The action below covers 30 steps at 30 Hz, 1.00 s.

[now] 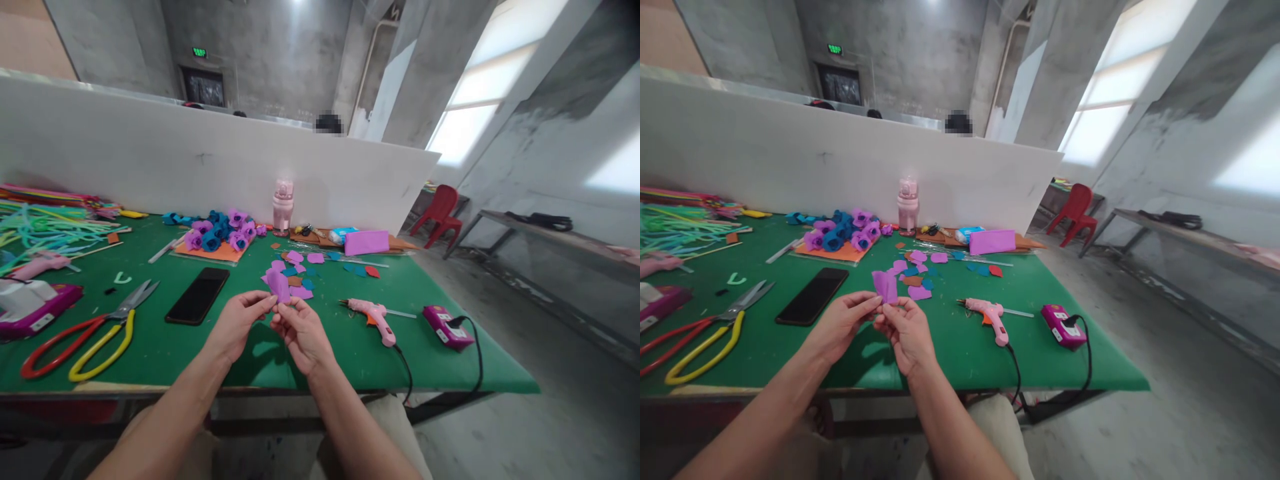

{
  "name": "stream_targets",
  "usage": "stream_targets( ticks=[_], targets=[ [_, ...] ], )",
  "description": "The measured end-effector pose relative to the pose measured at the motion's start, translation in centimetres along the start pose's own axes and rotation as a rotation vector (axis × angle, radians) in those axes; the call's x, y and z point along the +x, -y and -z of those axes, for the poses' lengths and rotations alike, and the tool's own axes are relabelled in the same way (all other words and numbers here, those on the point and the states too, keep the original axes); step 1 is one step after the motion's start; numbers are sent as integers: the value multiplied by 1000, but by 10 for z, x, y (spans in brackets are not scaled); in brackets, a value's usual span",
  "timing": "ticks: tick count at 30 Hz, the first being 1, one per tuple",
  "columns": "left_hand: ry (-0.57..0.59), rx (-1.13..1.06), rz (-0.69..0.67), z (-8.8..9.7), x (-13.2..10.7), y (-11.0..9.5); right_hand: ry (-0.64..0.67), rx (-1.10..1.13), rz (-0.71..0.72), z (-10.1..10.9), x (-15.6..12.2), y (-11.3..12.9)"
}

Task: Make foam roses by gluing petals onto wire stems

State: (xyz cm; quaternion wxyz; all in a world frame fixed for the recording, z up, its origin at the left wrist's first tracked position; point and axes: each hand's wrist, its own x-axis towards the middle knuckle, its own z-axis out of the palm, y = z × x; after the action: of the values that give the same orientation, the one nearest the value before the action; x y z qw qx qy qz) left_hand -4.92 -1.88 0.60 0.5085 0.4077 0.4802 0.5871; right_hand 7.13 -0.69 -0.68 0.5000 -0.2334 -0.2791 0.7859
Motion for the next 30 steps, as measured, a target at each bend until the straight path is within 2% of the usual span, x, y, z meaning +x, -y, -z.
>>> stream_targets(
  ticks=[8, 14, 24, 30],
  targets=[
    [-40, -81, 20, -4, -1, 1, -16, -99, 12, -2, -1, 2],
    [-144, -129, -32, -6, 2, 6, -103, -272, 165, 0, 2, 1],
    [-100, -178, -41, -13, -1, 12, -175, -310, 225, 5, 5, -1],
    [-105, -196, -32, -16, -1, 10, -166, -333, 206, 4, 4, 0]
  ],
)
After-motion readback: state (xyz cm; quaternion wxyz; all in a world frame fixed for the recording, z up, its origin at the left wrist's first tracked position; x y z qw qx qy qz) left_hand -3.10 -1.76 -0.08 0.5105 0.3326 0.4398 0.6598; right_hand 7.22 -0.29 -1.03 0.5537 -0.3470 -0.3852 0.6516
